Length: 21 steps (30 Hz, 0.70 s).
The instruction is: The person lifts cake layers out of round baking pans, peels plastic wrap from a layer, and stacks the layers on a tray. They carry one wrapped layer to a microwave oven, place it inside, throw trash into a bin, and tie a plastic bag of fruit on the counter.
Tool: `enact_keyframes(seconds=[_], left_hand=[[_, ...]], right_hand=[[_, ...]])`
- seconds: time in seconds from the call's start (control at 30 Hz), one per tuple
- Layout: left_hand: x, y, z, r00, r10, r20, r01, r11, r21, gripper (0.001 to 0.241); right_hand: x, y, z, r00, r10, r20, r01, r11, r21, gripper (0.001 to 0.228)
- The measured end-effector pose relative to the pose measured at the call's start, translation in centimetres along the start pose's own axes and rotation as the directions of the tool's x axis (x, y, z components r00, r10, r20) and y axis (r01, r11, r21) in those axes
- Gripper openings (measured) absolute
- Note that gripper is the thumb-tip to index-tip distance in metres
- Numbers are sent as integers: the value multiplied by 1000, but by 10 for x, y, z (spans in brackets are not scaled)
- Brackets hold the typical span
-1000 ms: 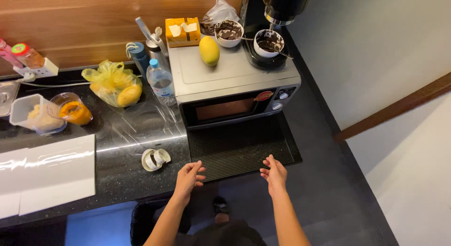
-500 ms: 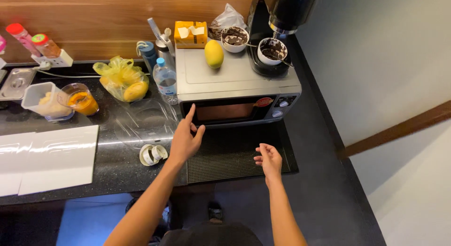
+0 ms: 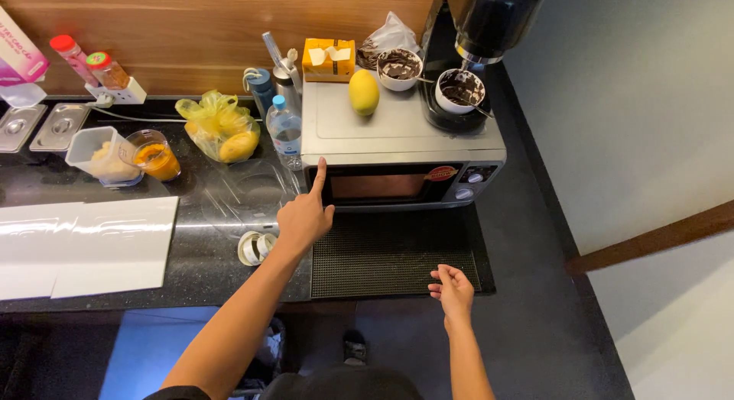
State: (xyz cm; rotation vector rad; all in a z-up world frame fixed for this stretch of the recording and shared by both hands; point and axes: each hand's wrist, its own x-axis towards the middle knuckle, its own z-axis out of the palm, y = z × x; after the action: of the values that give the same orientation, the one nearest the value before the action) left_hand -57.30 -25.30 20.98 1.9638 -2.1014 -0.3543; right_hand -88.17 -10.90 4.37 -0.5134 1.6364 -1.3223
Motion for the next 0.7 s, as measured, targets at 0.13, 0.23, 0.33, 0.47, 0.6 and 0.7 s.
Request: enact_keyframes(seconds=[0.13, 0.23, 0.33, 0.47, 0.6, 0.7], left_hand=[[0, 0, 0, 1000, 13, 6, -13, 999, 43, 108], [-1, 1, -2, 999, 7, 36, -8, 999, 33, 108], [1, 4, -7, 997, -11, 80, 8, 999, 33, 110], [3, 1, -2, 999, 12, 49, -13, 1000, 28, 109], [-3, -7, 7, 996, 72, -52, -80, 981, -176, 106], [-22, -17, 19, 959, 160, -232, -234, 912, -336, 100]], right_hand=[[1, 2, 9, 1000, 5, -7, -5, 1000, 14, 22], [2, -5, 17, 999, -34, 21, 34, 999, -13, 24], [22, -16, 22, 993, -109, 49, 111, 992, -55, 27], [51, -77, 36, 932, -362, 32, 362, 913, -187, 35], [54, -150, 64, 842, -539, 2, 481, 750, -455, 47], [66, -176, 81, 817, -577, 7, 486, 682, -547, 49]])
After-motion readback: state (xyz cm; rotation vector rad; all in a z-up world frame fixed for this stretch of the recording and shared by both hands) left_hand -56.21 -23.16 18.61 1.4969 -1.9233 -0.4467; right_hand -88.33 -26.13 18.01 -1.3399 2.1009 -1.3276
